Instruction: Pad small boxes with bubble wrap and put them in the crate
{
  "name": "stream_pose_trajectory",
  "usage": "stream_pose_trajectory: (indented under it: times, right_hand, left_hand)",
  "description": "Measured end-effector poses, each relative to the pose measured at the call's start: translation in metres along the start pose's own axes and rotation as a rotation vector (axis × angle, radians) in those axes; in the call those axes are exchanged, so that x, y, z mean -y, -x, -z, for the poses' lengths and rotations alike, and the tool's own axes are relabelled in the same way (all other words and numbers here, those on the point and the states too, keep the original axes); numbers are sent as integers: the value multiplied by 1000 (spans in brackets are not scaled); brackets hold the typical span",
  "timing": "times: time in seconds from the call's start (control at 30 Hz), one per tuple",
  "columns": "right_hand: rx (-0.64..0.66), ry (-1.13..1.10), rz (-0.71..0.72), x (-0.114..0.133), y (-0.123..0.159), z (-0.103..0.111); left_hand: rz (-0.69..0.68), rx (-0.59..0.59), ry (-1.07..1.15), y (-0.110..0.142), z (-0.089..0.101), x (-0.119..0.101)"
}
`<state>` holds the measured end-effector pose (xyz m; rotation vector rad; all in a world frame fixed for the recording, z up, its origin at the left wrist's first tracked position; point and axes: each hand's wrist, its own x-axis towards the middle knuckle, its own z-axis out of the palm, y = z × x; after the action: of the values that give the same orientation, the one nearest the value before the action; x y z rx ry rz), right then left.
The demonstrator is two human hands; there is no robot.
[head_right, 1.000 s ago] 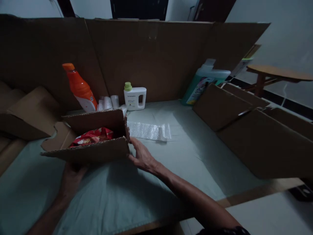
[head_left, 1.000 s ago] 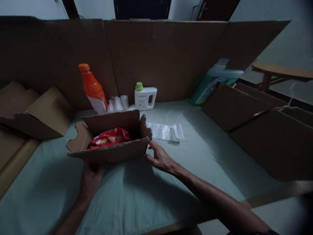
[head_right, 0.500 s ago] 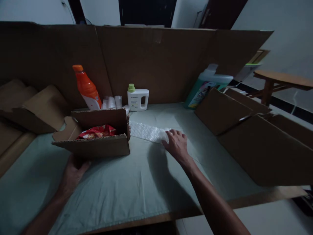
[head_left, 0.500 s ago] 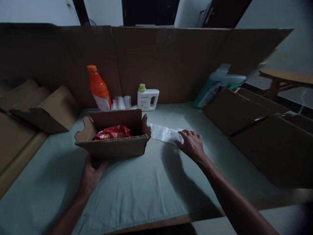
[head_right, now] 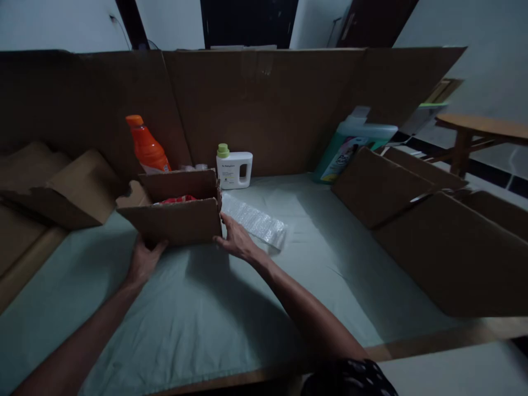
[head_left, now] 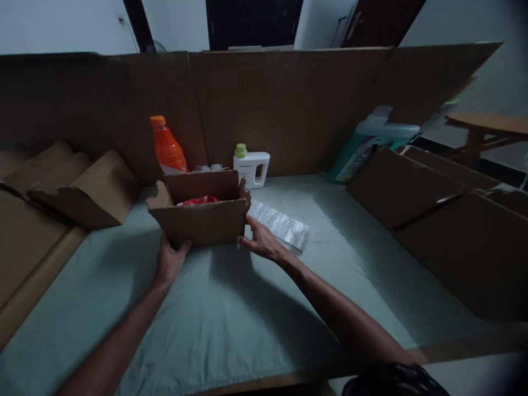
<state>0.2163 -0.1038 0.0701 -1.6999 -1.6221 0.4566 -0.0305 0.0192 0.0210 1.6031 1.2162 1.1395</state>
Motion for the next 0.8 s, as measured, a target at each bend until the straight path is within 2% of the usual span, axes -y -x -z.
stream_pose_trajectory:
  times: [0.1,0.2,0.33,0.43,0.5,0.63,0.7,0.8]
  right_hand:
    - [7,171,-59,-15,-13,16]
    - [24,389,-112,-33,7,45]
    - [223,677,-139,-56,69,88]
    - [238,825,-130,-66,105,106]
    - [221,885,-120,-68,114,109]
    - [192,914,-145,-55,112,100]
    - [168,854,-110,-37,112,88]
    - [184,685,15,0,123,63]
  left_hand:
    - [-36,14,18,-23,-16,1]
    - [-28,40,43,-23,-15,11]
    - [50,73,1,16,9,32]
    - [15,129,-48,56,23,37]
    - [-42,180,-106,79,24,32]
    - [-248,240,-227,118,8,11]
    - [-353,269,-256,136,1,-4]
    - [-512,367,-260,164,-6,-27]
